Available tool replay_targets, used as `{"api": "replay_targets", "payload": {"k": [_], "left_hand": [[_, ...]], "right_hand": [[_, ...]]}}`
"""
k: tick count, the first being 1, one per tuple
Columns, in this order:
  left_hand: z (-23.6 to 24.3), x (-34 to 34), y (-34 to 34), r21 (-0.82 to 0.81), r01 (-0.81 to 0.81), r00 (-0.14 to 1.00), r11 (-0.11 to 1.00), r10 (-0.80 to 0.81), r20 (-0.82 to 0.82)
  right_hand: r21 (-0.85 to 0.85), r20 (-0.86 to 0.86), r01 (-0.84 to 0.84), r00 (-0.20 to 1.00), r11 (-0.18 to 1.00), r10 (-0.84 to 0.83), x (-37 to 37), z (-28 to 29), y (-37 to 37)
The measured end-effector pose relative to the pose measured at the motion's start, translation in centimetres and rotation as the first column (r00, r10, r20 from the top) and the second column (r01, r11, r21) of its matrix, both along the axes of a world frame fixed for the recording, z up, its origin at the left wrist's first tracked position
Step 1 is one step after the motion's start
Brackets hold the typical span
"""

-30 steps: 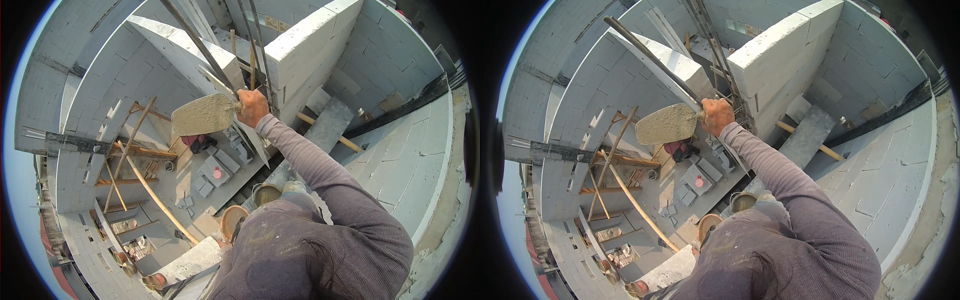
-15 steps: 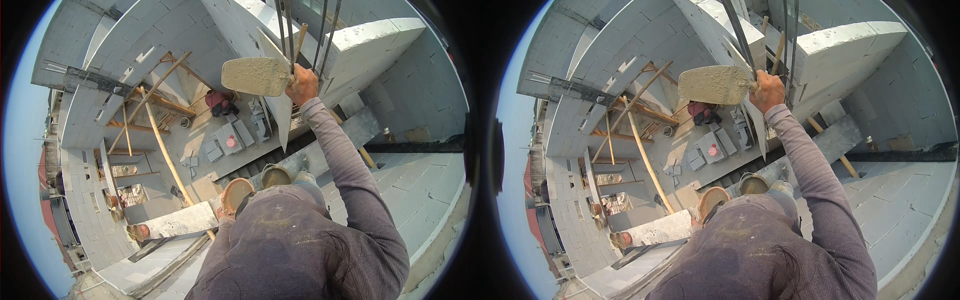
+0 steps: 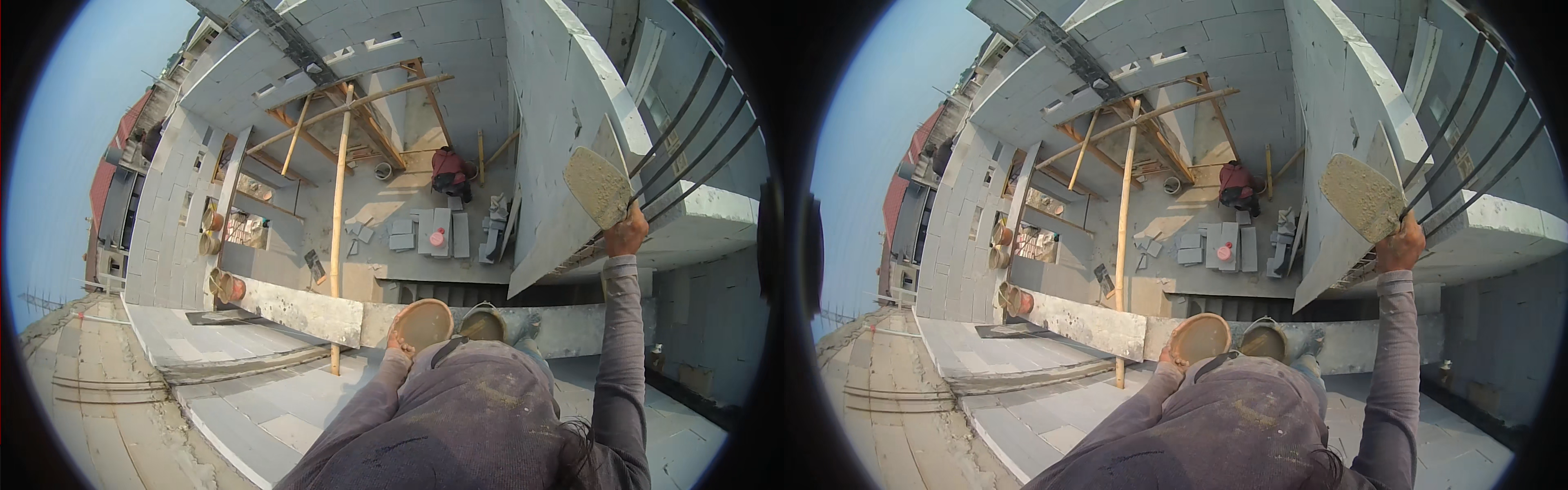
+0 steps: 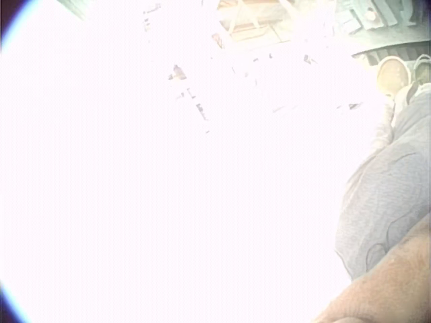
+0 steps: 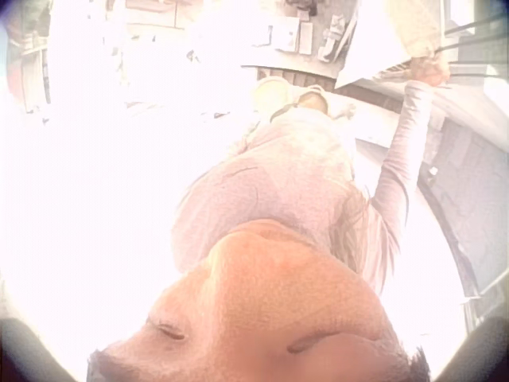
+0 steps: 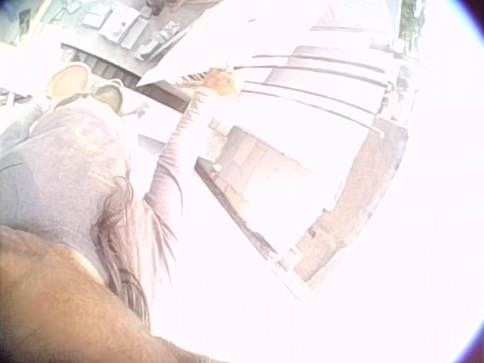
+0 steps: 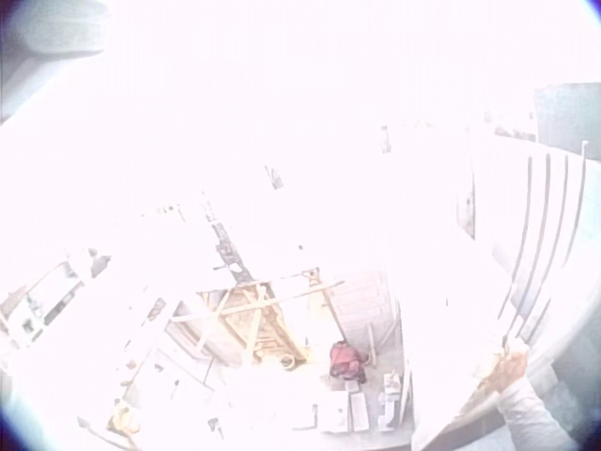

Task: Apply mortar to the side of a concrete block wall using a trowel.

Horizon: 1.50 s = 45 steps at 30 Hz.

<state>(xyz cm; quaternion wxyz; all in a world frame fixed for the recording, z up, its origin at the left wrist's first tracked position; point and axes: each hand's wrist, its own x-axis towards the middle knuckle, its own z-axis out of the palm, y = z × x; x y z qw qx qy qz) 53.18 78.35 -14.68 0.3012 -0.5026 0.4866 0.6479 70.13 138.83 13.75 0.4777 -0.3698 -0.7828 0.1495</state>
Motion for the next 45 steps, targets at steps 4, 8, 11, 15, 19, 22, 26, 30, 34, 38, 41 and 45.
{"api": "replay_targets", "payload": {"k": [4, 8, 11, 15, 19, 22, 26, 30, 34, 38, 41, 45], "left_hand": [[0.3, 1.2, 0.2, -0.121, -0.079, 0.997, 0.99, 0.076, -0.025], [0.0, 1.9, 0.2, -0.179, -0.05, 0.996, 0.983, 0.036, -0.082], [-1.5, 1.7, -0.1, -0.164, -0.085, 0.993, 0.983, 0.071, -0.091], [-3.1, 1.6, -1.0, -0.158, -0.026, 0.993, 0.987, 0.007, -0.118], [-2.6, 0.7, -1.7, -0.091, -0.098, 0.995, 0.991, 0.098, -0.002], [-1.6, 0.2, -1.3, -0.06, -0.029, 0.999, 0.998, 0.028, -0.02], [0.3, -0.2, -0.6, -0.003, 0.063, 0.997, 0.998, -0.063, -0.043], [1.8, -0.1, 0.5, -0.037, 0.054, 0.998, 0.998, -0.055, -0.012], [1.4, -0.1, 0.7, -0.039, 0.061, 0.997, 0.997, -0.062, -0.043], [0.5, 0.0, -0.1, -0.018, 0.055, 0.993, 0.998, -0.057, -0.099], [0.2, -0.2, -0.1, -0.013, 0.052, 0.996, 0.999, -0.053, -0.075], [0.2, -0.4, -0.3, 0.018, 0.062, 0.997, 0.998, -0.061, -0.056]], "right_hand": [[-0.003, -0.012, -0.039, 0.999, 0.999, 0.039, -0.2, 0.4, -0.1], [-0.022, 0.002, -0.05, 0.999, 0.999, 0.05, 0.0, -0.1, 0.2], [0.039, 0.02, -0.032, 0.999, 0.999, 0.031, 0.1, -0.5, 0.6], [0.044, 0.027, -0.05, 0.998, 0.998, 0.049, 0.3, -0.5, 0.7], [0.033, 0.0, -0.017, 1.0, 0.999, 0.018, -0.1, -0.4, 0.4], [0.046, -0.004, -0.001, 1.0, 0.999, 0.002, -0.2, -0.3, 0.5], [0.053, 0.034, 0.032, 0.999, 0.998, -0.033, 0.0, -0.5, 0.7], [0.059, 0.083, 0.052, 0.995, 0.997, -0.057, 0.4, -0.6, 0.9], [0.068, 0.107, 0.057, 0.992, 0.996, -0.065, 0.4, -0.6, 0.8], [0.038, 0.1, 0.046, 0.994, 0.998, -0.049, 0.3, -0.5, 0.7], [0.035, 0.08, 0.029, 0.996, 0.999, -0.032, 0.3, -0.4, 0.8], [0.061, 0.095, 0.025, 0.995, 0.998, -0.031, 0.6, -0.8, 1.0]]}}
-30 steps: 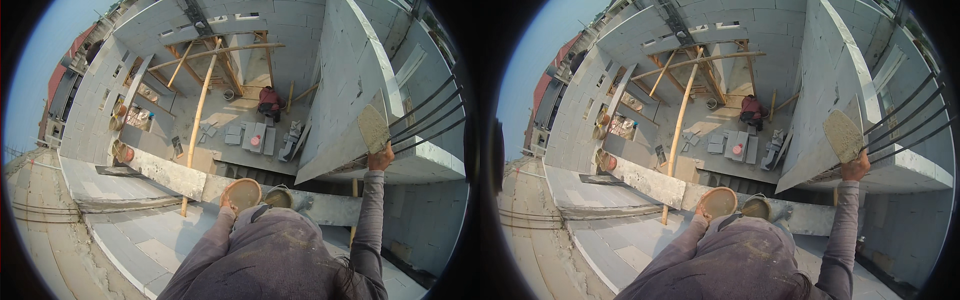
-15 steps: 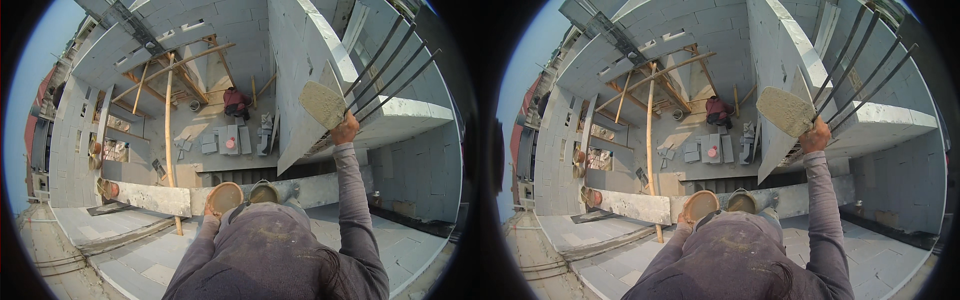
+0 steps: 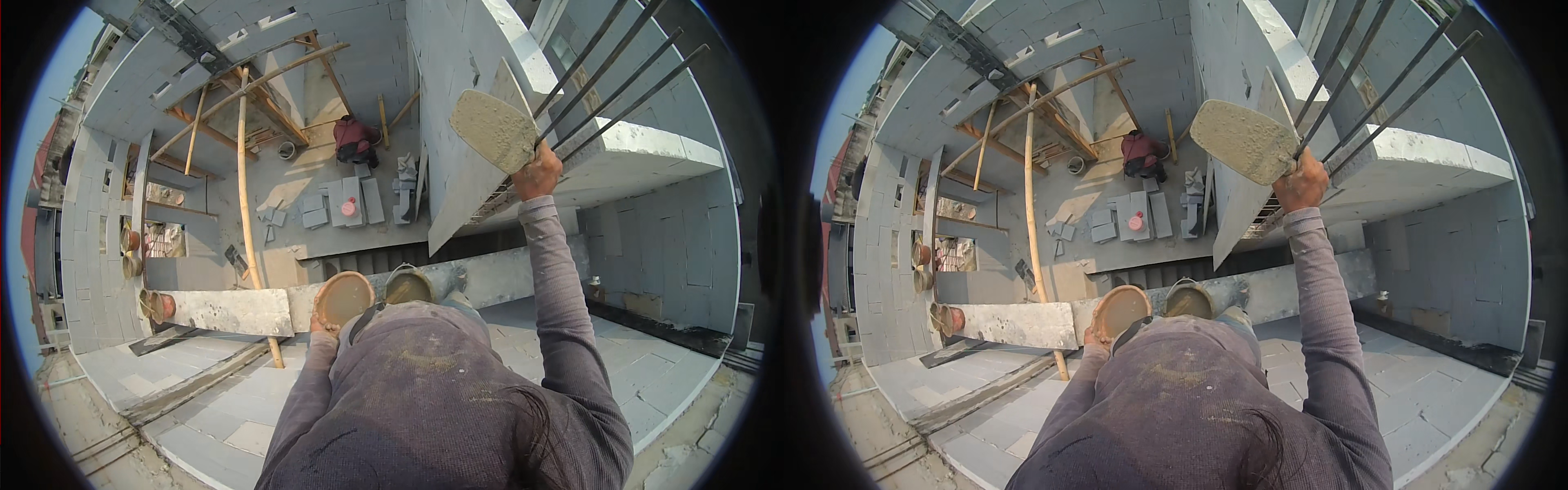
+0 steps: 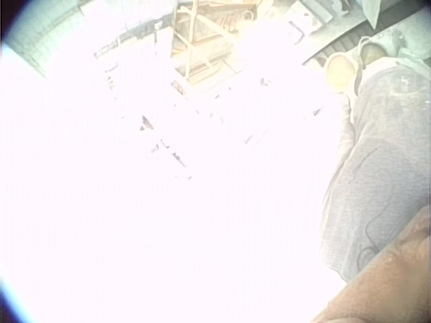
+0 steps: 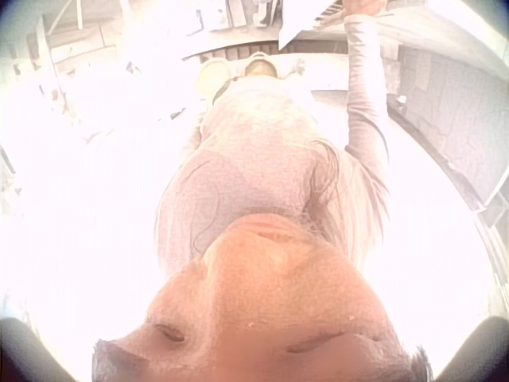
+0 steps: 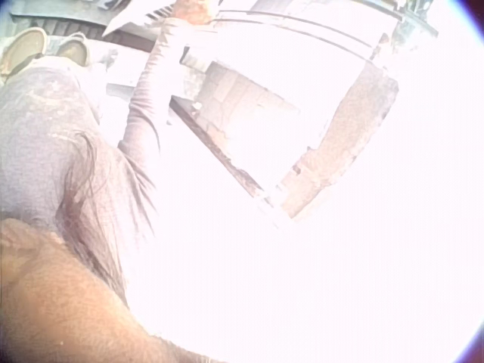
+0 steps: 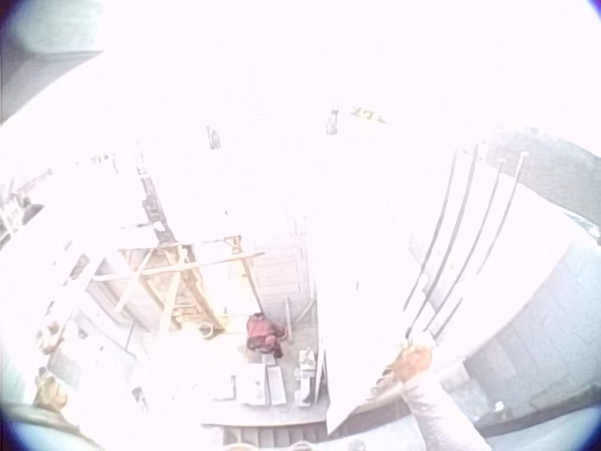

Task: Apply mortar to the side of a concrete block wall using a trowel.

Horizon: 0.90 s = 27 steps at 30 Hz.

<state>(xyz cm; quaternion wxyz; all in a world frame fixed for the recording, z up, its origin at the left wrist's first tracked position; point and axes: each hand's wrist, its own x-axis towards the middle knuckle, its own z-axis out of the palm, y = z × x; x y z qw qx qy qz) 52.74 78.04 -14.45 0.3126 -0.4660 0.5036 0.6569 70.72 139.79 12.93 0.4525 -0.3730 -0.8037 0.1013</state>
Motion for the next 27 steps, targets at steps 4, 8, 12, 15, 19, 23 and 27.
{"api": "replay_targets", "payload": {"k": [4, 8, 12, 15, 19, 23, 27], "left_hand": [[-0.3, -0.2, -0.3, 0.012, -0.016, 1.0, 1.0, 0.016, -0.009], [-0.4, -0.2, -0.6, 0.009, 0.026, 0.998, 1.0, -0.025, -0.052], [-0.2, -0.3, -0.6, -0.043, 0.084, 0.996, 0.996, -0.086, -0.035], [-0.5, -0.6, -0.5, -0.067, 0.142, 0.989, 0.988, -0.144, -0.024], [-0.8, -0.9, -0.5, -0.005, 0.17, 0.985, 0.986, -0.17, -0.039], [-0.1, -0.9, 0.3, -0.01, 0.161, 0.986, 0.987, -0.161, -0.032], [1.5, -0.2, 1.5, -0.127, 0.132, 0.989, 0.983, -0.139, -0.046]], "right_hand": [[0.015, 0.011, 0.017, 1.0, 1.0, -0.017, -0.1, -0.5, 0.3], [0.005, 0.03, 0.028, 0.999, 1.0, -0.028, -0.2, -0.6, 0.3], [0.013, 0.042, 0.036, 0.998, 0.999, -0.037, -0.2, -0.1, 0.0], [0.007, 0.011, 0.027, 1.0, 1.0, -0.027, -0.2, 0.5, -0.3], [0.052, 0.018, 0.031, 0.999, 0.998, -0.032, -0.2, 1.1, -0.6], [0.024, 0.045, 0.045, 0.998, 0.999, -0.046, 0.0, 1.0, -0.7], [0.007, 0.073, 0.036, 0.997, 0.999, -0.037, 0.0, 0.5, -0.3]]}}
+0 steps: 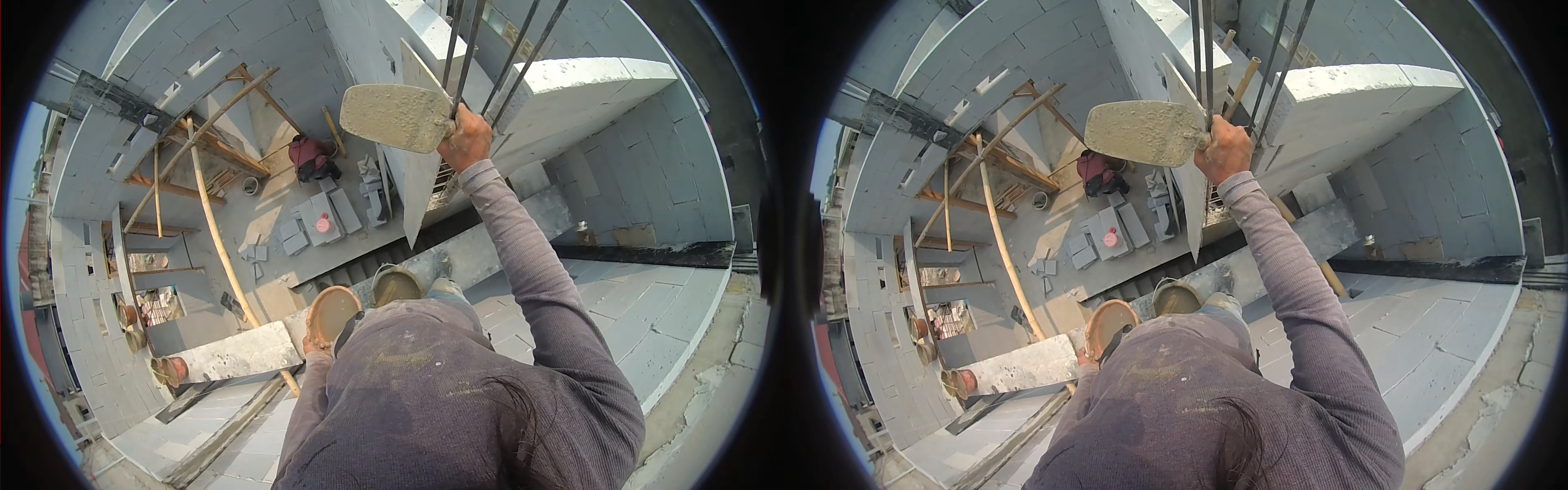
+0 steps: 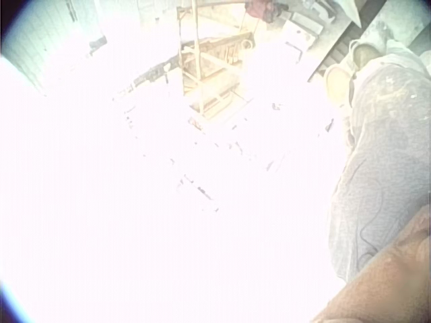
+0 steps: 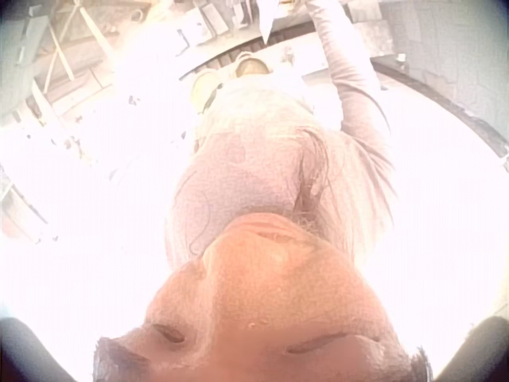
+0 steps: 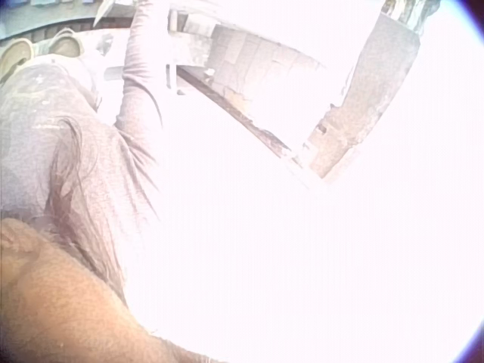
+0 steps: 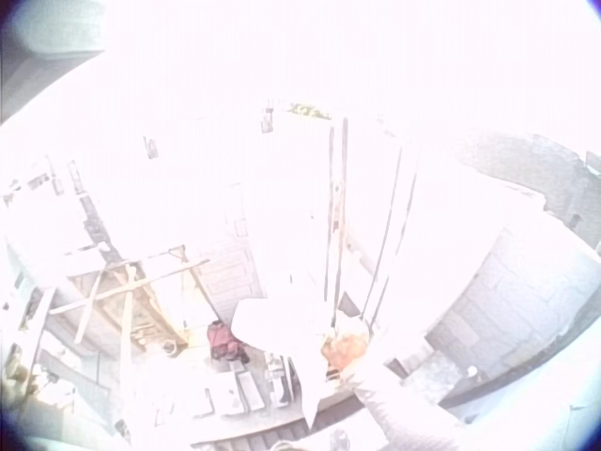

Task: Apply mortar to the side of a concrete block wall using a trowel.

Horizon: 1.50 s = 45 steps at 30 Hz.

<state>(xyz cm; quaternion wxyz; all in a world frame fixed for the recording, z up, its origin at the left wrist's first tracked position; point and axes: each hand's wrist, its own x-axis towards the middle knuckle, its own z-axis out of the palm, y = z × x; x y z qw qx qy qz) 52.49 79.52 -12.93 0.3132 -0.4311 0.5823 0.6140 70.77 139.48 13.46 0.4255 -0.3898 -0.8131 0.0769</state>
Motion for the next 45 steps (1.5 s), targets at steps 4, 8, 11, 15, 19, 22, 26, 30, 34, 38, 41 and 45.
{"api": "replay_targets", "payload": {"k": [4, 8, 11, 15, 19, 22, 26, 30, 34, 38, 41, 45], "left_hand": [[1.3, 0.3, 0.5, 0.017, -0.016, 1.0, 1.0, 0.016, -0.022], [2.3, 0.8, 0.9, -0.001, 0.007, 0.998, 1.0, -0.007, -0.058], [2.9, 1.1, 1.0, 0.019, 0.027, 0.997, 0.999, -0.025, -0.075], [2.7, 1.1, 0.9, -0.039, -0.036, 0.999, 0.999, 0.035, -0.031], [1.1, 0.5, 0.1, -0.03, -0.053, 0.999, 0.998, 0.053, -0.002], [-0.1, 0.1, -0.6, 0.01, -0.015, 0.999, 1.0, 0.015, -0.032], [-0.6, -0.1, -0.8, 0.052, -0.026, 0.999, 0.998, 0.026, -0.018], [-0.2, 0.2, -0.6, 0.026, -0.026, 1.0, 0.999, 0.026, 0.01], [0.0, 0.1, -0.3, 0.088, -0.008, 1.0, 0.996, 0.008, 0.007], [0.1, -0.1, -0.1, 0.009, -0.022, 1.0, 1.0, 0.022, -0.012], [0.3, -0.3, 0.0, 0.013, -0.003, 1.0, 1.0, 0.002, 0.02], [0.5, -0.5, 0.1, 0.017, 0.024, 0.998, 1.0, -0.025, 0.058]], "right_hand": [[-0.015, -0.002, -0.024, 1.0, 1.0, 0.024, 0.2, -0.1, 0.1], [0.03, -0.003, -0.009, 1.0, 1.0, 0.009, 0.1, 0.0, -0.1], [-0.007, -0.009, -0.022, 1.0, 1.0, 0.022, 0.1, 0.1, -0.1], [0.004, -0.014, -0.019, 1.0, 1.0, 0.019, 0.1, 0.1, 0.0], [0.004, -0.009, -0.025, 1.0, 1.0, 0.025, 0.1, 0.0, 0.1], [-0.004, 0.002, -0.016, 1.0, 1.0, 0.016, 0.2, -0.2, 0.3], [0.013, 0.003, 0.006, 1.0, 1.0, -0.007, 0.1, -0.7, 0.4], [0.012, 0.013, 0.001, 1.0, 1.0, -0.001, 0.1, -0.6, 0.4], [0.021, 0.003, -0.006, 1.0, 1.0, 0.006, 0.1, -0.3, 0.2], [-0.01, 0.016, -0.001, 1.0, 1.0, 0.001, 0.1, 0.0, 0.0], [-0.013, 0.009, -0.006, 1.0, 1.0, 0.006, 0.1, 0.1, 0.0], [-0.018, 0.001, -0.016, 1.0, 1.0, 0.016, 0.1, 0.2, 0.0]]}}
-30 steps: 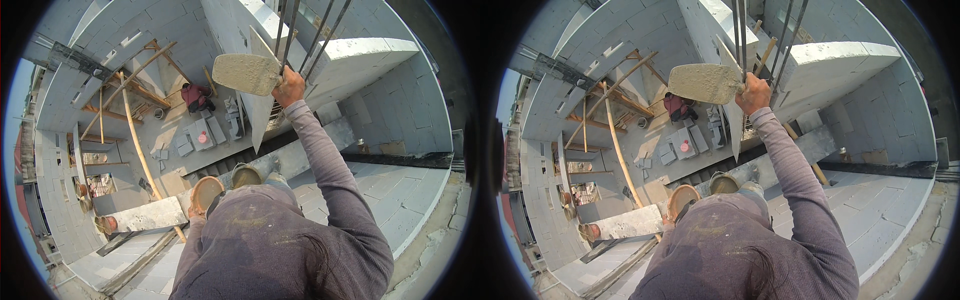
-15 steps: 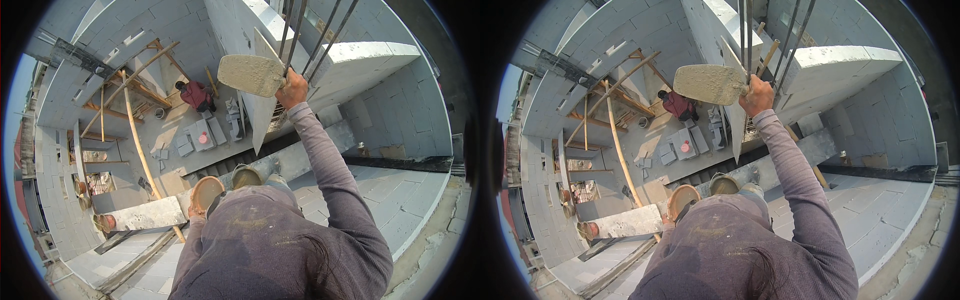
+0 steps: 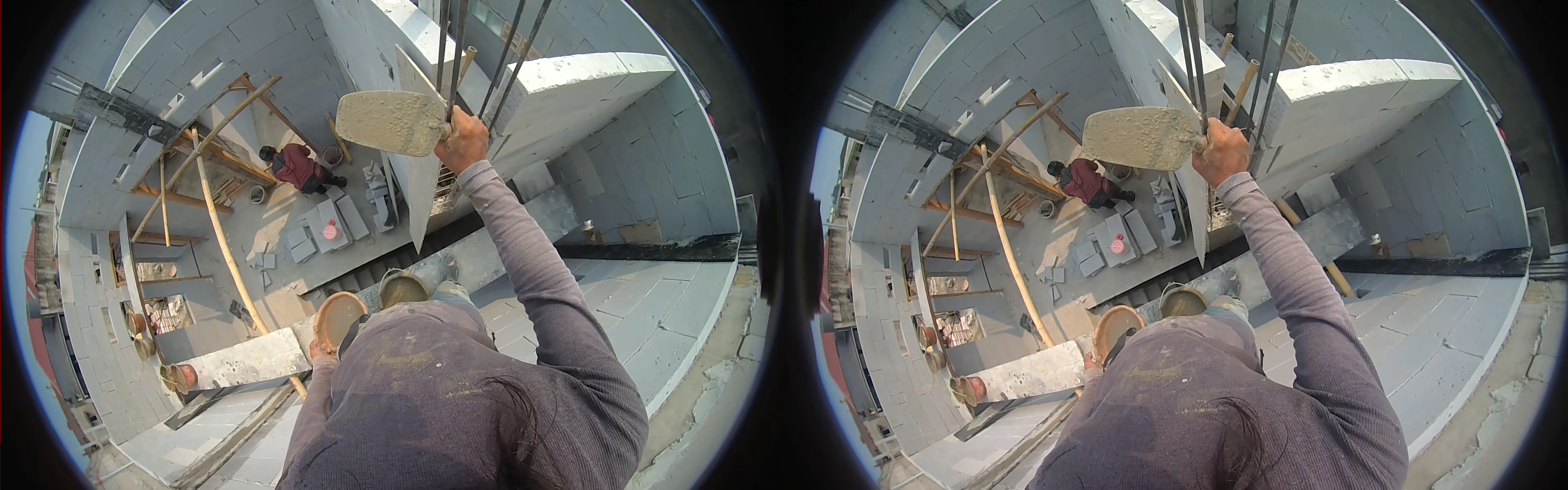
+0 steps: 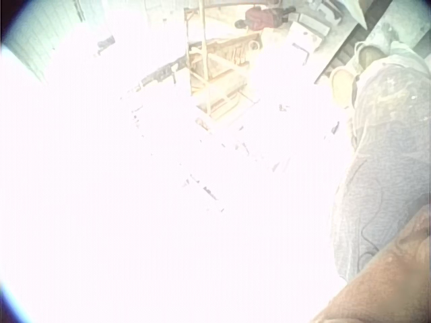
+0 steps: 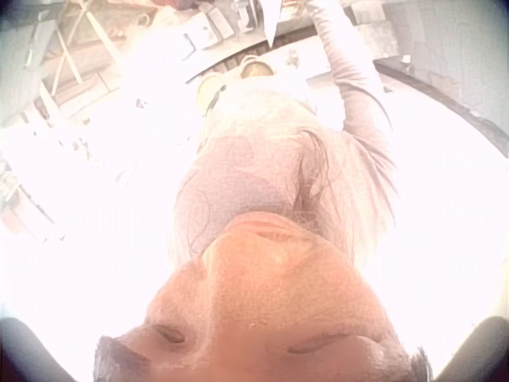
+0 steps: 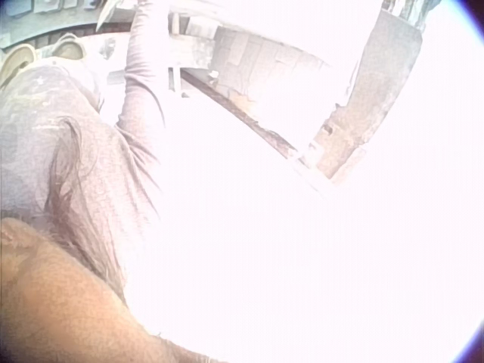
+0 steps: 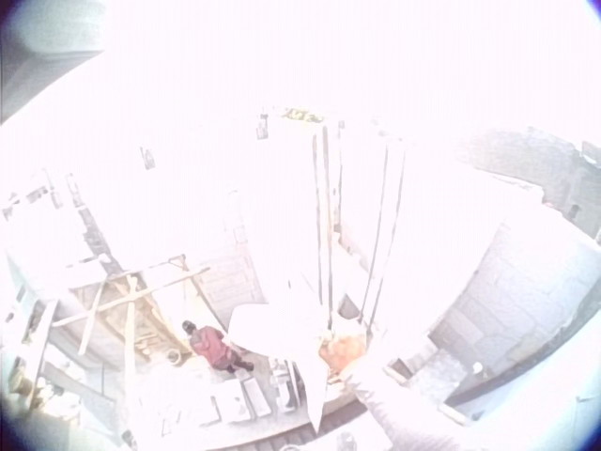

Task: Apply mortar to the side of a concrete block wall using a trowel.

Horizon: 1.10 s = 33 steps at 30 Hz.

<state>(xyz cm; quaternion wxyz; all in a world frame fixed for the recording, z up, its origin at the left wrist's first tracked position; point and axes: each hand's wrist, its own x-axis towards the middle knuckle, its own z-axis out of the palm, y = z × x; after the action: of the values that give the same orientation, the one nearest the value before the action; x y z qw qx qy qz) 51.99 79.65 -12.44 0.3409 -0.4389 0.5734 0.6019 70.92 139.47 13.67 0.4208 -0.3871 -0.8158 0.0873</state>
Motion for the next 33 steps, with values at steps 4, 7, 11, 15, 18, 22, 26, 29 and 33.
{"api": "replay_targets", "payload": {"k": [4, 7, 11, 15, 18, 22, 26, 29, 33], "left_hand": [[0.0, -0.2, 0.1, 0.005, 0.001, 0.999, 1.0, 0.0, -0.032], [-0.1, -0.3, 0.1, -0.002, 0.025, 0.999, 1.0, -0.025, -0.033], [-0.4, -0.6, 0.0, -0.01, 0.041, 0.998, 0.999, -0.041, -0.043], [-0.8, -0.8, -0.2, -0.016, 0.061, 0.997, 0.998, -0.062, -0.055], [-1.1, -0.8, -0.5, -0.024, 0.075, 0.995, 0.997, -0.076, -0.065], [-2.0, -0.9, -1.2, -0.033, 0.092, 0.992, 0.995, -0.094, -0.081], [-2.9, -1.2, -1.7, -0.039, 0.075, 0.995, 0.996, -0.077, -0.067], [-2.8, -1.5, -1.7, -0.011, 0.047, 0.998, 0.999, -0.047, 0.032], [-2.0, -0.8, -1.3, -0.027, 0.07, 0.992, 0.997, -0.072, -0.103]], "right_hand": [[0.005, 0.008, 0.002, 1.0, 1.0, -0.002, 0.0, 0.1, 0.0], [0.026, -0.01, 0.013, 1.0, 1.0, -0.013, -0.1, 0.1, 0.0], [0.028, -0.041, 0.005, 0.999, 1.0, -0.004, -0.1, 0.0, 0.1], [0.046, -0.046, -0.001, 0.999, 0.999, 0.003, 0.0, 0.0, 0.1], [0.038, -0.051, -0.006, 0.999, 0.999, 0.008, -0.1, 0.1, 0.1], [0.033, -0.043, -0.012, 0.999, 0.999, 0.013, 0.1, 0.2, -0.1], [0.02, -0.032, -0.003, 0.999, 1.0, 0.004, 0.0, 0.2, -0.1], [0.015, -0.03, -0.004, 1.0, 1.0, 0.005, 0.0, 0.2, 0.0], [0.028, -0.009, -0.003, 1.0, 1.0, 0.004, 0.1, 0.3, -0.1]]}}
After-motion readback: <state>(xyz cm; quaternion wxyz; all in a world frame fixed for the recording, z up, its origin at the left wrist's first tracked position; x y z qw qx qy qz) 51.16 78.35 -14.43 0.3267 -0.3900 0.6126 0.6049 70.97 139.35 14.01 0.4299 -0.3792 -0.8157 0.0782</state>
